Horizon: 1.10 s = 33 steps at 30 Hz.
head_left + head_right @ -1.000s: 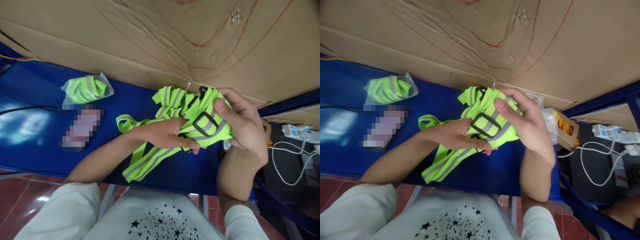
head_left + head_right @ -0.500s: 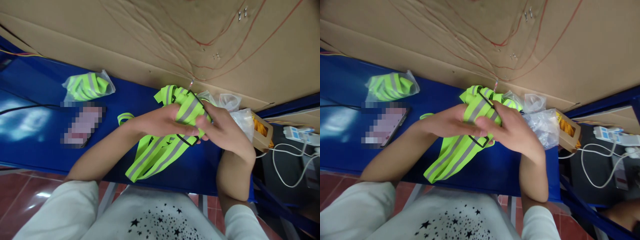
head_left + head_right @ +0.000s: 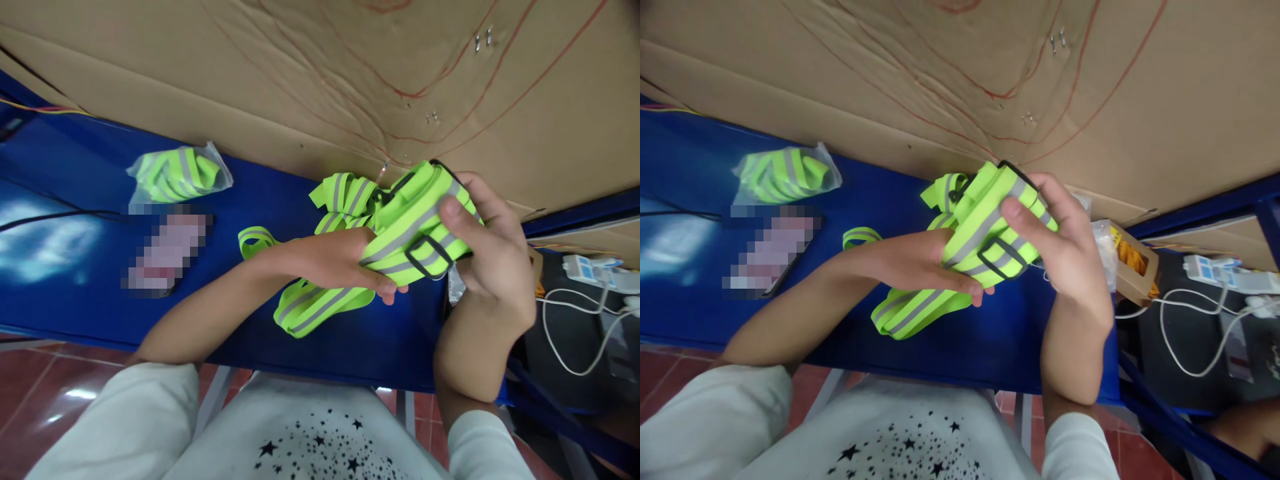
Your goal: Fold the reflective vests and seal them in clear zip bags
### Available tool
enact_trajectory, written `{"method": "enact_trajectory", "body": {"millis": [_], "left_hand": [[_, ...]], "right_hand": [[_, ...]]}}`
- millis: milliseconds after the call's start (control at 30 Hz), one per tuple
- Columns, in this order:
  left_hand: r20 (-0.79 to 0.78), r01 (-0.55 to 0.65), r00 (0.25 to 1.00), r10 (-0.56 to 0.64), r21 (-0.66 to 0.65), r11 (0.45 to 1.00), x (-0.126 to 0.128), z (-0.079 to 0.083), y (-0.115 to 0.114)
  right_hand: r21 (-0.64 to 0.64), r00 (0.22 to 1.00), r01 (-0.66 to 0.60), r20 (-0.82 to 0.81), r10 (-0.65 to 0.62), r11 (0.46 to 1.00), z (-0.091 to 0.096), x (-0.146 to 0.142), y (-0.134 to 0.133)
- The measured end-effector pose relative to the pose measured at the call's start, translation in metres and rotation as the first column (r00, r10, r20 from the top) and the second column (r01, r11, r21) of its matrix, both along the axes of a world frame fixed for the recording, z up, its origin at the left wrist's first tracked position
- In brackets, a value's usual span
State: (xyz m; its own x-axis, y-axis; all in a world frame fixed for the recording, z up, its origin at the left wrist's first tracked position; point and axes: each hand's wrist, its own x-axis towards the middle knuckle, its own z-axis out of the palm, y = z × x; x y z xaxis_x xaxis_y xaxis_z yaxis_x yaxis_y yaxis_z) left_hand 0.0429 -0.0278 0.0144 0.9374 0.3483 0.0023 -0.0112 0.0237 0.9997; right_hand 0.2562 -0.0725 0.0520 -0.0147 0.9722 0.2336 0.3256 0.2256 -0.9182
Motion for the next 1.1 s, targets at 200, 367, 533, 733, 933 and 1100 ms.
{"method": "enact_trajectory", "body": {"millis": [200, 367, 533, 733, 933, 1100], "left_hand": [[-0.004, -0.059, 0.998, 0.062, 0.274, 0.960, -0.001, 0.005, -0.004], [-0.010, -0.069, 0.997, 0.072, 0.221, 0.973, -0.004, 0.006, 0.001], [0.019, -0.059, 0.998, 0.057, 0.112, 0.992, -0.005, 0.001, 0.004], [0.063, -0.076, 0.994, 0.089, -0.188, 0.979, -0.005, -0.001, 0.008], [-0.034, 0.007, 0.999, -0.018, -0.310, 0.951, -0.006, 0.001, 0.010], [-0.009, 0.043, 0.999, -0.046, -0.246, 0.968, -0.001, 0.000, 0.006]], "right_hand": [[-0.110, 0.984, -0.164, 0.044, 0.170, 0.980, -0.008, -0.002, 0.009], [0.037, 0.985, -0.047, 0.165, 0.040, 0.998, -0.007, -0.009, 0.011], [-0.066, 0.900, -0.316, 0.295, 0.321, 0.946, 0.000, -0.004, 0.004], [0.024, 0.916, -0.113, 0.390, 0.095, 0.993, -0.006, -0.024, 0.006], [0.183, 0.968, 0.082, 0.220, -0.122, 0.980, -0.004, -0.020, 0.004], [0.167, 0.976, 0.184, 0.086, -0.200, 0.969, -0.004, -0.015, 0.002]]}}
